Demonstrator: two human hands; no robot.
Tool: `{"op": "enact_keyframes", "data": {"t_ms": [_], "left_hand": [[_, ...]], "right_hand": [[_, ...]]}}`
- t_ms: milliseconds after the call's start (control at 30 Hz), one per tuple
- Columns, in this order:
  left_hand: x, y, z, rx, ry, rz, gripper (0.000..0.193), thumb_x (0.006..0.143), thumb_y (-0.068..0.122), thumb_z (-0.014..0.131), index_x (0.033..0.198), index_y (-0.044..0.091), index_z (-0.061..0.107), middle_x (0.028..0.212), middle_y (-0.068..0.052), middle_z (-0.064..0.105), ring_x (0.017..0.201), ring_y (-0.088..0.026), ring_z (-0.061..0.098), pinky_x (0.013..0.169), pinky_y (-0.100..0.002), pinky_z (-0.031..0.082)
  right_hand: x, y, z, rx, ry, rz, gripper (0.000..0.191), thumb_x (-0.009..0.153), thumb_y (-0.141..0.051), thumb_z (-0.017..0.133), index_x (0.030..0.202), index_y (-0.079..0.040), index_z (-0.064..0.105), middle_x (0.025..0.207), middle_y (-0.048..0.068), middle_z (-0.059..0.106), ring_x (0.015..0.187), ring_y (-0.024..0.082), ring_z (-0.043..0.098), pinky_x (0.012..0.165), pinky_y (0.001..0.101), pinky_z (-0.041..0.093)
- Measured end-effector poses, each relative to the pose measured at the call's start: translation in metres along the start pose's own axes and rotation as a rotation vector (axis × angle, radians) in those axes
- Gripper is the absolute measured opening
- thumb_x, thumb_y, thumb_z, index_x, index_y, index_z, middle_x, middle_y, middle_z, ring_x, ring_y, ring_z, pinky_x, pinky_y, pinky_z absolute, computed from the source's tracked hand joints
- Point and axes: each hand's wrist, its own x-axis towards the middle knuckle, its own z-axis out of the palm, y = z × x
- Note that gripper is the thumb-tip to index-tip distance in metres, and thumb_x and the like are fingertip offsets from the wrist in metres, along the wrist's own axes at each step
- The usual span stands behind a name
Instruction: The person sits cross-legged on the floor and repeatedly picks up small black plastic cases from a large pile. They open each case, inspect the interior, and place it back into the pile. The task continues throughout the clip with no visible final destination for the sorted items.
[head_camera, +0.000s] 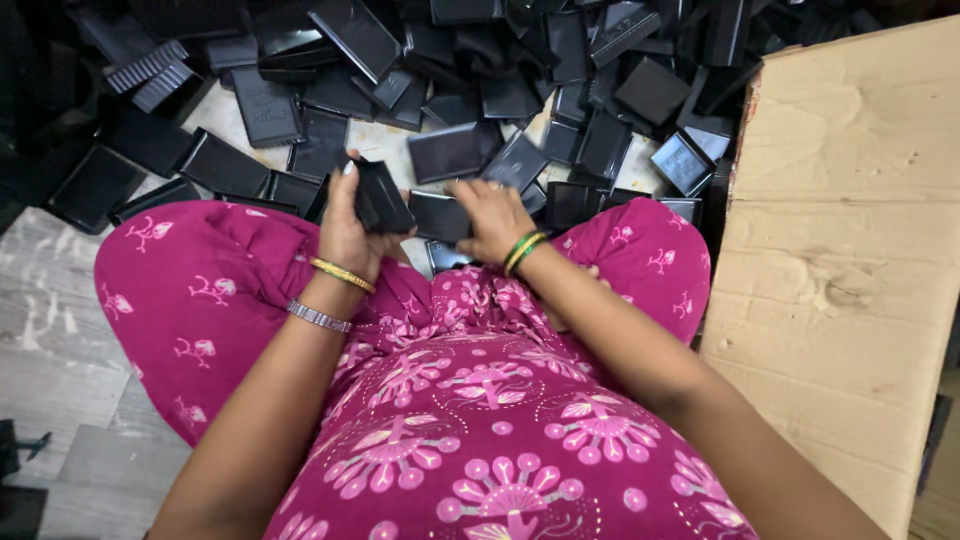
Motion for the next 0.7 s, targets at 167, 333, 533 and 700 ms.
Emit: {"op": "enact_keyframes", "data": {"t_ms": [167,333,533,700], "left_hand": [[0.000,0.012,0.006,-0.012,-0.007,0.035,0.055,0.100,0.036,0.055,0.151,0.031,0.037,0.122,-0.007,0.061,0.104,-0.025,0.068,0.075,-0.051,0.063],[0.001,0.014,0.010,0.036,0.013,0.014,0.058,0.098,0.036,0.057,0.151,0.029,0.036,0.120,-0.009,0.061,0.101,-0.027,0.068,0.076,-0.052,0.063],[0.021,0.008,0.011,0.026,0.011,-0.031,0.057,0.100,0.048,0.053,0.151,0.025,0.039,0.114,-0.013,0.066,0.086,-0.029,0.073,0.063,-0.047,0.064],[0.044,0.000,0.010,0.024,-0.091,-0.003,0.055,0.103,0.041,0.053,0.151,0.017,0.040,0.118,-0.010,0.068,0.090,-0.028,0.074,0.057,-0.043,0.064]], "right_hand": [[-0.007,0.008,-0.005,0.239,0.190,0.063,0.070,0.067,-0.031,0.085,0.128,-0.005,0.061,0.107,0.020,0.070,0.096,0.036,0.069,0.084,0.0435,0.054],[0.002,0.035,-0.006,0.803,0.198,0.383,0.038,0.089,-0.029,0.066,0.118,-0.004,0.073,0.090,0.012,0.075,0.083,0.018,0.069,0.076,0.0320,0.055],[0.036,0.060,-0.020,0.685,0.305,0.244,0.023,0.091,-0.023,0.066,0.096,-0.003,0.078,0.097,0.008,0.080,0.091,0.015,0.075,0.086,0.0273,0.057],[0.105,0.064,-0.048,0.478,0.613,0.276,0.018,0.085,-0.019,0.070,0.098,-0.007,0.077,0.099,0.010,0.077,0.092,0.022,0.076,0.084,0.0328,0.058]]}}
